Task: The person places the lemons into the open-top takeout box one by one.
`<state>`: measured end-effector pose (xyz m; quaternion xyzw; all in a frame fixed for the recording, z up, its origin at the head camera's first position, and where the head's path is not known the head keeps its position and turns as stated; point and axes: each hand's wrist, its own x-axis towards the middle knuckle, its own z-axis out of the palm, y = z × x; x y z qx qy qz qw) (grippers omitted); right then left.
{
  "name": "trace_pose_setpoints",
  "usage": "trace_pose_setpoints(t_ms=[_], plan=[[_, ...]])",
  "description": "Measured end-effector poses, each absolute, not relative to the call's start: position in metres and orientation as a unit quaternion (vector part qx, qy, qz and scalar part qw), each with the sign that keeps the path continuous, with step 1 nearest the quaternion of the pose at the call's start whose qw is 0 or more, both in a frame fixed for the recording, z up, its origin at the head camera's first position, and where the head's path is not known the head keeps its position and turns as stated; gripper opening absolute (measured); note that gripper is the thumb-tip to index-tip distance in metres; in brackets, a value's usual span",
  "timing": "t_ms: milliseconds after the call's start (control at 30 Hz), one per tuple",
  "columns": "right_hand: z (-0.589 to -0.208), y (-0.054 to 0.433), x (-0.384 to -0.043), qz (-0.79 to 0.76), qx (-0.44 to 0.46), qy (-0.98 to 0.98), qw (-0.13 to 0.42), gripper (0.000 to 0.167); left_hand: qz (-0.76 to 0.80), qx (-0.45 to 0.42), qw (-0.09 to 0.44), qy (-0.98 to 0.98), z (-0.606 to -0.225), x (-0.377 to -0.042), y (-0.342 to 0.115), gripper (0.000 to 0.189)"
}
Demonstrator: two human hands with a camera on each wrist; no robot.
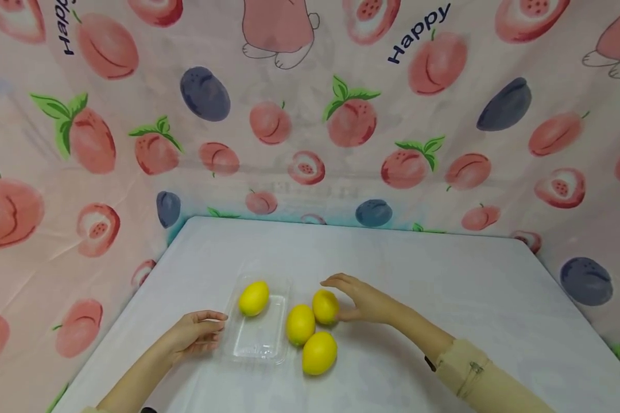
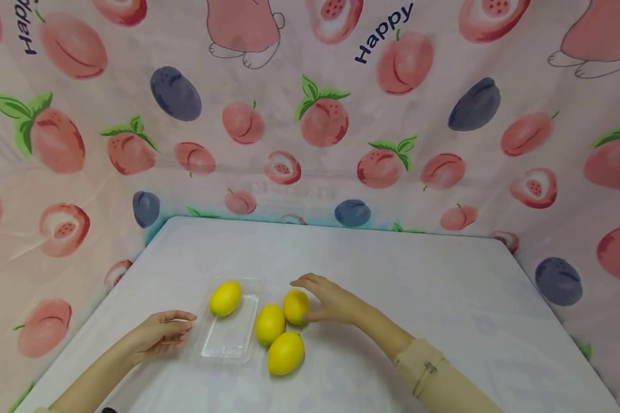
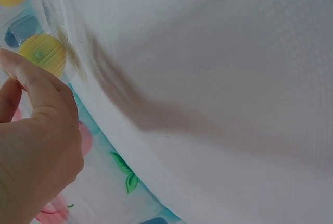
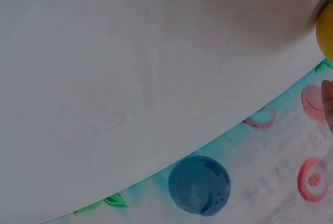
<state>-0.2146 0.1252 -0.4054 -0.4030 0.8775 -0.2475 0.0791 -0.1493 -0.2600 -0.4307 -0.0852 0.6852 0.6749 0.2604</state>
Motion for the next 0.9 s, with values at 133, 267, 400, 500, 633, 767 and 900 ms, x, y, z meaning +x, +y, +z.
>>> trace_pose_setpoints(t_ms=[133,267,400,500,633,767,900], plan=[[-0.410,0.127,-0.221,-0.277,-0.388,0.871,0.119,0.070,0.674,-0.083,0.259,0.687,-0.430,-0.149,-0.260,0.025],[-0.415,0.128,-0.228,-0.309,-0.383,0.856,0.157,0.073,0.675,-0.084,0.261,0.685,-0.429,-0.149,-0.259,0.025],[-0.418,0.126,-0.232,-0.320,-0.394,0.844,0.176,0.072,0.675,-0.082,0.262,0.685,-0.428,-0.148,-0.259,0.025],[-0.419,0.123,-0.235,-0.316,-0.403,0.839,0.186,0.071,0.675,-0.082,0.261,0.685,-0.428,-0.148,-0.259,0.025],[-0.418,0.118,-0.240,-0.286,-0.417,0.840,0.198,0.073,0.676,-0.086,0.260,0.685,-0.429,-0.148,-0.257,0.023],[-0.415,0.112,-0.243,-0.242,-0.422,0.848,0.208,0.071,0.674,-0.091,0.258,0.686,-0.428,-0.149,-0.257,0.021],[-0.414,0.106,-0.243,-0.227,-0.417,0.850,0.227,0.065,0.672,-0.095,0.259,0.687,-0.428,-0.148,-0.258,0.022]])
